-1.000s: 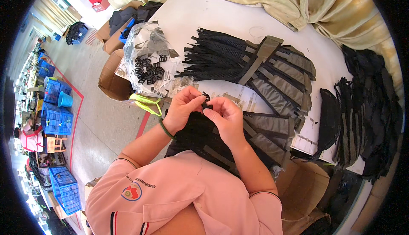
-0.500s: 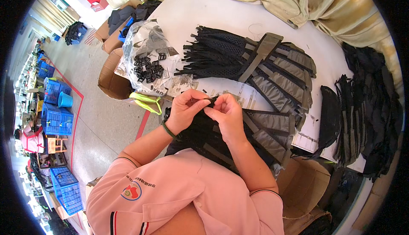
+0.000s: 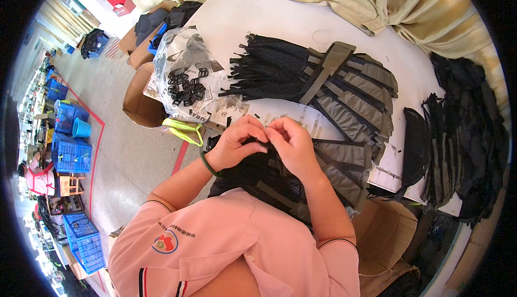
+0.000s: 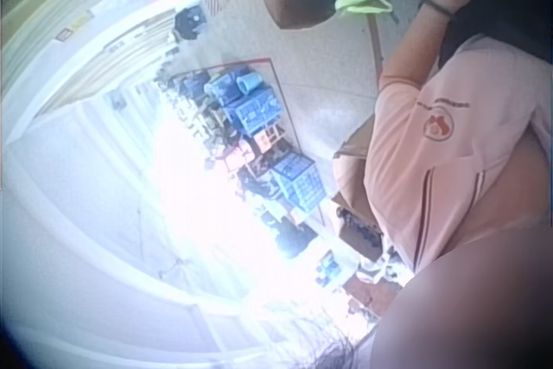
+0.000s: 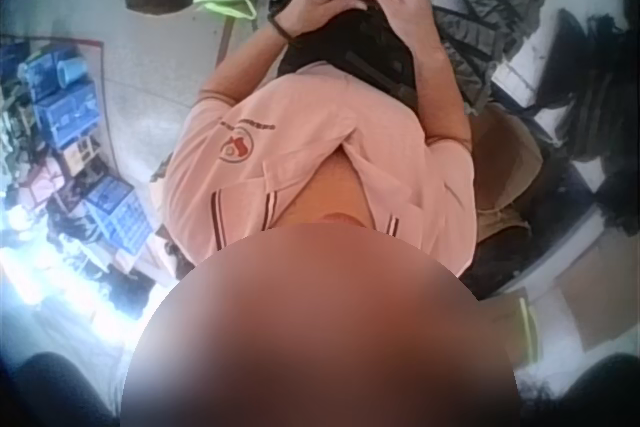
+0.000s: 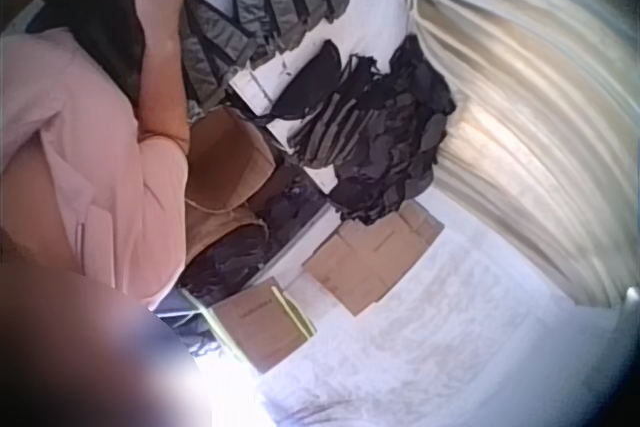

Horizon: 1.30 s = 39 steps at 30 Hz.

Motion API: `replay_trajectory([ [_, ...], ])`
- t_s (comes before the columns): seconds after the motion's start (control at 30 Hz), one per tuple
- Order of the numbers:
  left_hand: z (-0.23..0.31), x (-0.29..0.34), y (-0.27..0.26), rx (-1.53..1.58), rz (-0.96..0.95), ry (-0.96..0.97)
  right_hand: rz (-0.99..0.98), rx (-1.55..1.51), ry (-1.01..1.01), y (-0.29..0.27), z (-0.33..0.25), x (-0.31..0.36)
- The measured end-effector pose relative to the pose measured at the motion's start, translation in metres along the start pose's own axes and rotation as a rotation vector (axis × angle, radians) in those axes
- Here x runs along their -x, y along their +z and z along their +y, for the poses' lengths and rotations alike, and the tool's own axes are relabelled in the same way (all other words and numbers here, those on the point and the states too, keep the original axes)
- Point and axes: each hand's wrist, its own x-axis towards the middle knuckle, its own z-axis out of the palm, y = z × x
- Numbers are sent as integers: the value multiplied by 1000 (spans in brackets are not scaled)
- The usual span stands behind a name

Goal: The person is assembling black mesh panels by attaching small plastic clips or fasteners to the edges.

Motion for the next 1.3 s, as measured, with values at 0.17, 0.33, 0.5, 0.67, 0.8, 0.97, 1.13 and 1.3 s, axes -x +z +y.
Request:
replay_trajectory([
  [0.17, 29, 22, 7, 666, 2, -434, -158, -57, 152, -10, -18, -8],
  [0.33, 40, 62, -43, 372, 127, -887, 186, 1112, -382, -68, 6, -51],
  [0.5, 44, 66, -61, -596, 257, -514, -64, 1411, -649, -84, 17, -94],
  [0.67, 23, 38, -31, 472, -97, -747, -205, 1578, -572, -85, 3, -110],
  [0.8, 5, 10, 5, 896, 69, -761, -347, 1250, -513, -58, -63, -71],
  [0.97, -9, -21, -5, 1489, 164, -327, -362, 865, -255, -52, -101, -29],
  [1.13, -7, -20, -26, 1020, 475, -385, -429, 689, 127, -84, -72, -22],
  [1.3, -27, 4, -38, 858, 647, -481, -488, 568, 265, -99, -27, -9],
])
